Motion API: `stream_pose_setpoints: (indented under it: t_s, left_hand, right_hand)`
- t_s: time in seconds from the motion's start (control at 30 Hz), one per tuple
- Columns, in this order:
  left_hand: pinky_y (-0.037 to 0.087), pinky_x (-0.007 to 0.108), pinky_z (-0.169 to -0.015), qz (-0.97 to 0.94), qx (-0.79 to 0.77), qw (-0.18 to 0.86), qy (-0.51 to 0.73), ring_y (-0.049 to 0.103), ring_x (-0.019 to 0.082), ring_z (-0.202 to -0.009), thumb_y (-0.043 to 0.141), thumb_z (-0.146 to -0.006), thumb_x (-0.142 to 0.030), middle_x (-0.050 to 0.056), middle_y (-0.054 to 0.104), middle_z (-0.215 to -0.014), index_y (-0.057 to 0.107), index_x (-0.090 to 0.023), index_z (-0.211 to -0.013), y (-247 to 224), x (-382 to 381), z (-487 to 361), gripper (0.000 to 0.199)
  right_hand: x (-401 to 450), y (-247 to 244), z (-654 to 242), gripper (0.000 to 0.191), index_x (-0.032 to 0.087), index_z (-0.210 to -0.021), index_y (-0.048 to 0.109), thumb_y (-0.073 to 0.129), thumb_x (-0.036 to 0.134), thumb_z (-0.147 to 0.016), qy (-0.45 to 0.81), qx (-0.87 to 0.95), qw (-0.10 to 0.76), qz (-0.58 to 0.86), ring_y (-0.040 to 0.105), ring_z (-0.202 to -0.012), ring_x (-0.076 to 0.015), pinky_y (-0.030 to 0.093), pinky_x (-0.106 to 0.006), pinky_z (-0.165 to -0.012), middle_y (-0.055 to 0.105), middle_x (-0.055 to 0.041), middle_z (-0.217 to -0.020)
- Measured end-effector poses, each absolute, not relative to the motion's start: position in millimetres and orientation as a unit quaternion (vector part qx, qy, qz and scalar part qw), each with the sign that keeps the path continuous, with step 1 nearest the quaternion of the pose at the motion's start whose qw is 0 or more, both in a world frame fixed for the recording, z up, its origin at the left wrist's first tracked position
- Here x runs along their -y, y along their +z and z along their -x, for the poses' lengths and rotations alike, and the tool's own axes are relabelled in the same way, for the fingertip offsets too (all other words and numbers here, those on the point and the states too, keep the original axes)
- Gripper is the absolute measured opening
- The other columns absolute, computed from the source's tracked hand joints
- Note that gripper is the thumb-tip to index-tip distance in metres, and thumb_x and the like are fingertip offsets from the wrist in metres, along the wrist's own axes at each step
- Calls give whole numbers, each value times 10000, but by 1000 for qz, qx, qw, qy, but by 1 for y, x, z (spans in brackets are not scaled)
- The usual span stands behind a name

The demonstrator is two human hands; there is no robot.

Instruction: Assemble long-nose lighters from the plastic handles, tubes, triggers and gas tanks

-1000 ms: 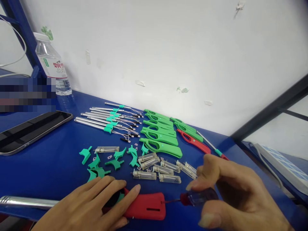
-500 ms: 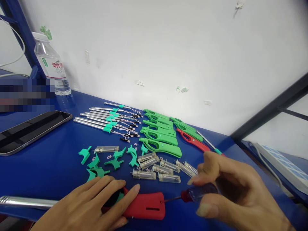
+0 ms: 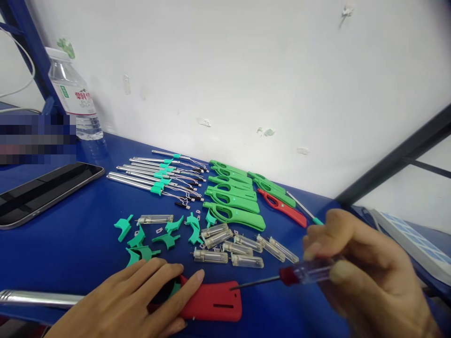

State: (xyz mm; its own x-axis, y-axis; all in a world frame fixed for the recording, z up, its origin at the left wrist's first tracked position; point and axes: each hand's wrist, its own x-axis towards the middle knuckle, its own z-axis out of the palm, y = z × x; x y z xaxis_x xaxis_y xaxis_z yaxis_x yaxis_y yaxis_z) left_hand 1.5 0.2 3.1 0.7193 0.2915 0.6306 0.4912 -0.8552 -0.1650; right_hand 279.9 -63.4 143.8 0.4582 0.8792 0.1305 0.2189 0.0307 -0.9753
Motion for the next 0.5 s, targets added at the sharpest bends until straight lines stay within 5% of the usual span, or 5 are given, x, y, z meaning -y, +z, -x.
stream_pose_setpoints:
  t_s: [0.17, 0.27, 0.5]
  left_hand:
    - [390, 363, -1044, 913, 222, 163, -302, 623, 203, -1120, 334, -1259, -282, 11, 754, -1207, 719, -302, -1481, 1, 0, 0, 445]
    - [404, 343, -1041, 911, 217, 178, -301, 637, 197, -1110, 348, -1256, -288, 6, 753, -1202, 715, -305, -1492, 1, 1, 0, 436]
    - [400, 347, -991, 912, 225, 154, -307, 633, 193, -1059, 387, -1257, -400, -8, 761, -1140, 751, -300, -1410, 2, 0, -6, 408]
  right_hand:
    - [59, 135, -309, 384, 307, -645, 749, 935, 615, -779, 246, 578, 445, 638, 497, -499, -160, 411, -273, -474, 578, 45, -532]
    - [59, 129, -322, 335, 307, -785, 802, 832, 612, -920, 271, 646, 349, 623, 581, -577, -171, 468, -256, -495, 705, 18, -692]
    - [58, 116, -344, 214, 351, -954, 819, 833, 546, -867, 294, 649, 193, 675, 707, -633, -211, 491, -280, -575, 782, 28, -713]
